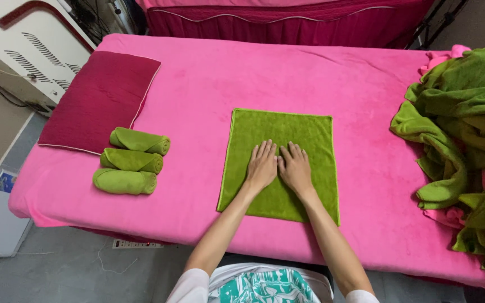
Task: Folding and rolling a green towel on a massage bed into a decorative shape
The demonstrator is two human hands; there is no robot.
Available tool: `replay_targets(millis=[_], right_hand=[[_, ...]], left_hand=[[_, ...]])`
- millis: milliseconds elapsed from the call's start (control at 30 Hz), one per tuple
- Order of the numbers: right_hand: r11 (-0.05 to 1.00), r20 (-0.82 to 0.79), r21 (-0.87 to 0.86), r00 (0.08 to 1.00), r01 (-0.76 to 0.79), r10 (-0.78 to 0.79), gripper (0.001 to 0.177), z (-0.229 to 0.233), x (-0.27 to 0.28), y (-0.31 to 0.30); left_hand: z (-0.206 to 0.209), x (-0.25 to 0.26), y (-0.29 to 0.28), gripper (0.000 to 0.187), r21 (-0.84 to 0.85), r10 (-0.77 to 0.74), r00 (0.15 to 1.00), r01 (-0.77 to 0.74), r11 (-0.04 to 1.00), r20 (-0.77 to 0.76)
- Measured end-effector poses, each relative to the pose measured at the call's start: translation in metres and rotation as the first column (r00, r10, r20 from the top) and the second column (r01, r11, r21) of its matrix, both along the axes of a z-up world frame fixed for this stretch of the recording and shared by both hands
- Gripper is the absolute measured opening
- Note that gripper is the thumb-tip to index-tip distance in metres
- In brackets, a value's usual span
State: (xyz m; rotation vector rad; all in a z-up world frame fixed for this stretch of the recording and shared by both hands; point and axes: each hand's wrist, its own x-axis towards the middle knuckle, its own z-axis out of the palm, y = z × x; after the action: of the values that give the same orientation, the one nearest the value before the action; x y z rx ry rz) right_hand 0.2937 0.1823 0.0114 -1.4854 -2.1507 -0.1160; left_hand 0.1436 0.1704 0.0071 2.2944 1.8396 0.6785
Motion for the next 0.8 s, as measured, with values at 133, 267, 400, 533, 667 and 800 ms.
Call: replay_targets(millis=[133,267,400,533,667,800], right_hand=[[0.98,-0.006,-0.171,0.994,0.105,-0.108,0.047,0.015,0.042,0.016],[0.975,0.019,-0.069,0.978,0.21,-0.209,0.05,-0.008,0.065,0.039],[0.999,0.041,0.011,0.999,0.035,-0.036,0.04,-0.003,0.025,0.05],[0.992,0.045,-0.108,0.997,0.067,-0.062,0.046,-0.015,0.003,0.074],[0.973,0.023,-0.219,0.998,0.07,-0.066,0.05,0.006,0.02,0.087],[0.962,0.095,-0.249,0.991,0.114,-0.093,0.062,0.014,0.05,0.099]], left_hand=[[0.045,-0.035,0.001,0.057,-0.195,0.122,0.992,-0.122,0.973,-0.01],[0.024,-0.048,0.02,0.06,-0.146,0.215,0.97,-0.23,0.962,-0.115],[0.024,-0.003,0.038,0.053,-0.113,0.075,0.997,-0.075,0.991,-0.009],[-0.005,0.009,0.073,0.055,-0.006,0.016,0.999,-0.016,1.0,-0.038],[0.023,-0.01,0.087,0.059,-0.128,0.033,0.998,-0.038,0.991,-0.045],[0.032,-0.041,0.099,0.059,-0.182,0.107,0.992,-0.118,0.976,-0.071]])
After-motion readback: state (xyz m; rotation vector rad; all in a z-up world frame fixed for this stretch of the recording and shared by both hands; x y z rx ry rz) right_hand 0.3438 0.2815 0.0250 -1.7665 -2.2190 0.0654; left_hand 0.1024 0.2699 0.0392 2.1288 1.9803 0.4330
